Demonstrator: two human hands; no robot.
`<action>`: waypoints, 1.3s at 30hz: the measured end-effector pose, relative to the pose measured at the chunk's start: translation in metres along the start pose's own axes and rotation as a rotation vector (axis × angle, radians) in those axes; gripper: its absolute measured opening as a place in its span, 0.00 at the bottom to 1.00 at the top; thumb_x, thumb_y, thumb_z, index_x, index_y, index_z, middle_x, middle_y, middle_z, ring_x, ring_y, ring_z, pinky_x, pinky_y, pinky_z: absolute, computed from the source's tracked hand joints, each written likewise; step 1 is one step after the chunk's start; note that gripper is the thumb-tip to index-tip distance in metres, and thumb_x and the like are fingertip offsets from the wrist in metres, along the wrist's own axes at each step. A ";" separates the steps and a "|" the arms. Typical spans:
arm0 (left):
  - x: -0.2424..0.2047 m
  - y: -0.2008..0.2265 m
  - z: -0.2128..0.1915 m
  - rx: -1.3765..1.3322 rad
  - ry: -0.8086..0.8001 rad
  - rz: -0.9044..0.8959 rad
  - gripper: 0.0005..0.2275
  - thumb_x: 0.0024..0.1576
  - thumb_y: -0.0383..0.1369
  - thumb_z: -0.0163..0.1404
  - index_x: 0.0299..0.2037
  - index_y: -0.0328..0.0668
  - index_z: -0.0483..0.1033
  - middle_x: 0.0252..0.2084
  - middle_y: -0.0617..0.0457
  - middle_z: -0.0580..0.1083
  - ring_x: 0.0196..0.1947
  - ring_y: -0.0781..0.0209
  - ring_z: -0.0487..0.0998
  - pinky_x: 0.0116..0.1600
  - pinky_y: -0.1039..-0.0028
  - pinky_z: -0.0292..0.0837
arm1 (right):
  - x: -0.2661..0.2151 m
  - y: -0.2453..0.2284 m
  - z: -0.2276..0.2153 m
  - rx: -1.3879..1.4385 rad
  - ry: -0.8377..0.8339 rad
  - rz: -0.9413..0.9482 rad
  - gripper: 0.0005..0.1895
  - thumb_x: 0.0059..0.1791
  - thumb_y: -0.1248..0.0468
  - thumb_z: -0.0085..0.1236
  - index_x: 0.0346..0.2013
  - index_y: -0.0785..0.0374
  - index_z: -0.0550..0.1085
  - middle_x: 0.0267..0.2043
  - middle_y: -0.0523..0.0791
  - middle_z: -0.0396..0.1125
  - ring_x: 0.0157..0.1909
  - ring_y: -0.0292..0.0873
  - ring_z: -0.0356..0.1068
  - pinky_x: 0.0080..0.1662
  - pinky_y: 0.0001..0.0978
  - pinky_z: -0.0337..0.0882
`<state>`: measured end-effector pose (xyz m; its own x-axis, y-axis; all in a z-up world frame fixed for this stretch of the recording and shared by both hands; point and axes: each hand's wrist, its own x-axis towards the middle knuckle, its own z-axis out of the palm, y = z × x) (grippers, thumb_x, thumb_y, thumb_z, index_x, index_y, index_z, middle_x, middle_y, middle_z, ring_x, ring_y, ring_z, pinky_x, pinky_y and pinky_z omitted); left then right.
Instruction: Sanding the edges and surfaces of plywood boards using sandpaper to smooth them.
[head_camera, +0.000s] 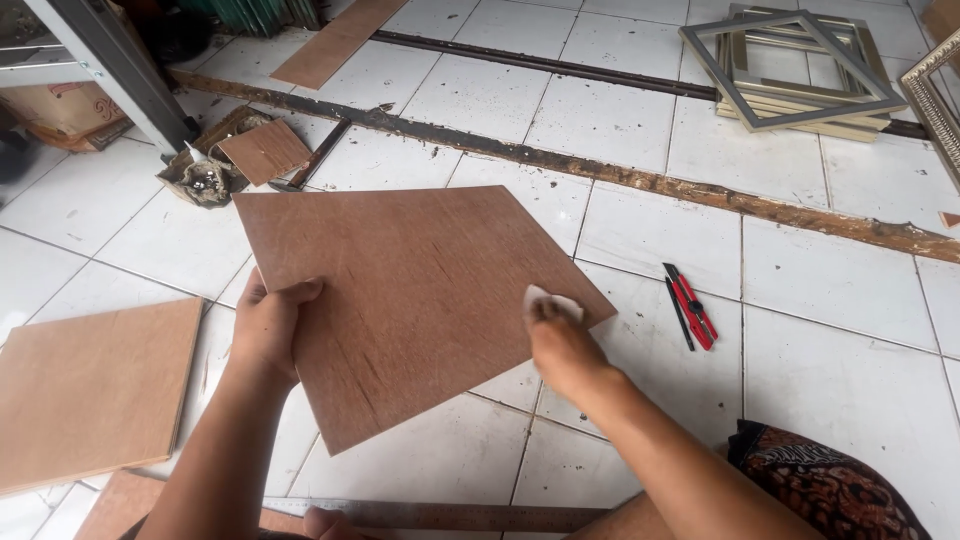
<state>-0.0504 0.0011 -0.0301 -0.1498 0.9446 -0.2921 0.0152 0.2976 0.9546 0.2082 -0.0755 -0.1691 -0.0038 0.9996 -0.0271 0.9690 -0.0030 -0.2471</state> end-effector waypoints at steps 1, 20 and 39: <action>-0.006 0.009 0.005 -0.001 -0.001 0.004 0.24 0.44 0.24 0.45 0.54 0.42 0.62 0.46 0.36 0.66 0.45 0.38 0.69 0.41 0.53 0.67 | -0.011 -0.033 -0.023 -0.001 0.005 0.000 0.22 0.43 0.75 0.35 0.52 0.79 0.55 0.53 0.67 0.53 0.58 0.61 0.54 0.55 0.46 0.59; -0.004 0.003 0.011 0.046 -0.122 -0.063 0.24 0.40 0.25 0.46 0.51 0.47 0.66 0.43 0.40 0.68 0.42 0.43 0.70 0.40 0.60 0.66 | -0.024 -0.077 -0.047 0.179 0.235 -0.346 0.27 0.39 0.78 0.39 0.54 0.69 0.60 0.56 0.60 0.55 0.57 0.60 0.54 0.52 0.44 0.60; -0.011 0.007 0.012 0.056 -0.065 -0.098 0.25 0.43 0.28 0.45 0.55 0.56 0.64 0.47 0.41 0.67 0.45 0.44 0.69 0.42 0.63 0.66 | 0.020 0.082 0.016 0.118 -0.087 0.385 0.29 0.43 0.73 0.31 0.60 0.67 0.49 0.64 0.54 0.44 0.65 0.49 0.45 0.61 0.39 0.51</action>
<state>-0.0371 -0.0060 -0.0211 -0.0885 0.9169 -0.3891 0.0587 0.3948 0.9169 0.2832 -0.0567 -0.2051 0.3281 0.9187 -0.2197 0.8684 -0.3849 -0.3125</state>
